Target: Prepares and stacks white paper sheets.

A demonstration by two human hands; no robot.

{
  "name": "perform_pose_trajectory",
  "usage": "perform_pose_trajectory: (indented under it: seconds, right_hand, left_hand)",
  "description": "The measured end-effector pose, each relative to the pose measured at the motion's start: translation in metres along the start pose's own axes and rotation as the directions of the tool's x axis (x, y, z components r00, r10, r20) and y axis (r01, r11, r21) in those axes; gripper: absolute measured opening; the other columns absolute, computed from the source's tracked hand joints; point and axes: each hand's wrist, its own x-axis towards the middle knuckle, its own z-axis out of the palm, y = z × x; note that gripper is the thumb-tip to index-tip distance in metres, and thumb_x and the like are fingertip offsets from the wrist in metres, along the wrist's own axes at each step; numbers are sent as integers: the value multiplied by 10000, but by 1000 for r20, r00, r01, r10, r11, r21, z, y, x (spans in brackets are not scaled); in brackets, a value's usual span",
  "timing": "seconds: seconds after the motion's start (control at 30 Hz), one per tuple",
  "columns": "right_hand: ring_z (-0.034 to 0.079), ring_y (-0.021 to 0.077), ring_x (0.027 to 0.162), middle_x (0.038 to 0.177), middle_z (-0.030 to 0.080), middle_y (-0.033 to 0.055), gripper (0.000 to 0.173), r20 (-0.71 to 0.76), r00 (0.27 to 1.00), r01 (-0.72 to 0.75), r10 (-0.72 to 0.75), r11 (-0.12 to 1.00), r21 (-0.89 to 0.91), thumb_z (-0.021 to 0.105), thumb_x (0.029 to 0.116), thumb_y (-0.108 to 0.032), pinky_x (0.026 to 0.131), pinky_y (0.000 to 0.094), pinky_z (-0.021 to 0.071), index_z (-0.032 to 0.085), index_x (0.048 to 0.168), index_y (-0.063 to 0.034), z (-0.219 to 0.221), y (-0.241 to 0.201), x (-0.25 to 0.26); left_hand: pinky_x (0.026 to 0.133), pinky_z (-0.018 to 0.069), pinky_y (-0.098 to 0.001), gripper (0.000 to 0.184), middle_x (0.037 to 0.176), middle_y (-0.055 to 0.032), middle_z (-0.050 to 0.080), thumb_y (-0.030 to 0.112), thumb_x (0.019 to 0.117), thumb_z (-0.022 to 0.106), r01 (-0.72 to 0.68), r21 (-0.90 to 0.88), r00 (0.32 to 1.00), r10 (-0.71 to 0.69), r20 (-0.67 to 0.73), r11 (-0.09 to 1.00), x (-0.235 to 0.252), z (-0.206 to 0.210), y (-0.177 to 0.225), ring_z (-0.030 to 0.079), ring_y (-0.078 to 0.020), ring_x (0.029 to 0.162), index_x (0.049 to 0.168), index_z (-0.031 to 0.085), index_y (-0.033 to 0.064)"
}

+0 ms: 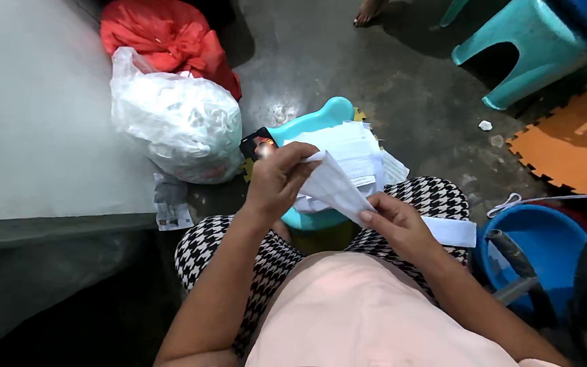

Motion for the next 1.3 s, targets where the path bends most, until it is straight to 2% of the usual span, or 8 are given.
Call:
perform_pose_trajectory:
  seconds: [0.13, 0.23, 0.33, 0.43, 0.5, 0.8, 1.07, 1.3]
  right_hand:
    - [677, 41, 835, 941, 699, 1, 118, 65, 997, -37, 30, 993, 111, 630, 974, -94, 763, 236, 587, 624, 1061, -15, 10, -7, 7]
    - [679, 46, 816, 932, 703, 11, 121, 46, 995, -99, 93, 986, 137, 651, 960, -98, 740, 226, 582, 629, 1048, -18, 12, -8, 15]
    - [677, 58, 777, 915, 707, 28, 135, -65, 980, -189, 188, 982, -7, 640, 971, -148, 705, 236, 577, 644, 1048, -37, 6, 2, 25]
    - [661, 67, 722, 891, 700, 41, 164, -155, 960, -254, 234, 959, -124, 631, 985, -171, 666, 252, 563, 627, 1086, -42, -5, 10, 29]
    - [659, 68, 703, 880, 702, 38, 159, -194, 945, -291, 264, 948, -127, 629, 993, -162, 653, 250, 561, 622, 1103, -46, -11, 13, 28]
    - [628, 71, 627, 782, 662, 19, 163, -268, 917, -341, 294, 928, -150, 595, 1017, -173, 596, 245, 538, 591, 1128, -54, -27, 27, 22]
    - [637, 99, 635, 810, 669, 45, 237, -269, 900, -391, 343, 908, -150, 619, 1012, -161, 617, 281, 551, 549, 1203, -39, -32, 30, 26]
    - [704, 169, 741, 923, 691, 106, 402, -210, 850, -519, 484, 837, -172, 683, 977, -158, 703, 350, 601, 468, 1286, -16, -33, 28, 31]
  left_hand:
    - [872, 559, -192, 166, 1026, -29, 719, 107, 1005, 607, -14, 14, 990, 12, 142, 1000, 23, -22, 0, 663, 0, 935, 1066, 702, -15]
    - [750, 541, -151, 163, 950, 26, 710, 153, 996, 604, 25, 99, 958, -52, 283, 995, 51, -27, -4, 630, 50, 801, 1073, 705, 50]
    - [660, 536, -248, 173, 842, -3, 685, 184, 1016, 596, 76, 207, 915, -151, 374, 975, 78, -8, -27, 609, -29, 682, 1090, 702, 69]
    - [799, 563, -390, 192, 938, -89, 700, 176, 1023, 597, 94, 238, 885, -190, 425, 967, 93, 23, -55, 665, -159, 831, 1091, 715, 41]
    - [877, 552, -423, 195, 1001, -119, 704, 160, 1015, 602, 104, 222, 888, -191, 419, 969, 99, 43, -68, 678, -205, 926, 1095, 721, 28]
    - [865, 549, -362, 160, 988, -83, 702, 135, 1001, 622, 176, 217, 864, -256, 432, 960, 115, 85, -74, 671, -159, 907, 1103, 716, 53]
    - [930, 448, -552, 229, 980, -100, 698, 220, 1046, 561, 111, 369, 868, -271, 416, 923, 117, 96, -73, 649, -280, 992, 1137, 726, 90]
    - [901, 438, -583, 227, 953, -121, 689, 243, 1039, 571, 39, 496, 889, -257, 380, 867, 107, 109, -78, 647, -336, 957, 1148, 717, 107]
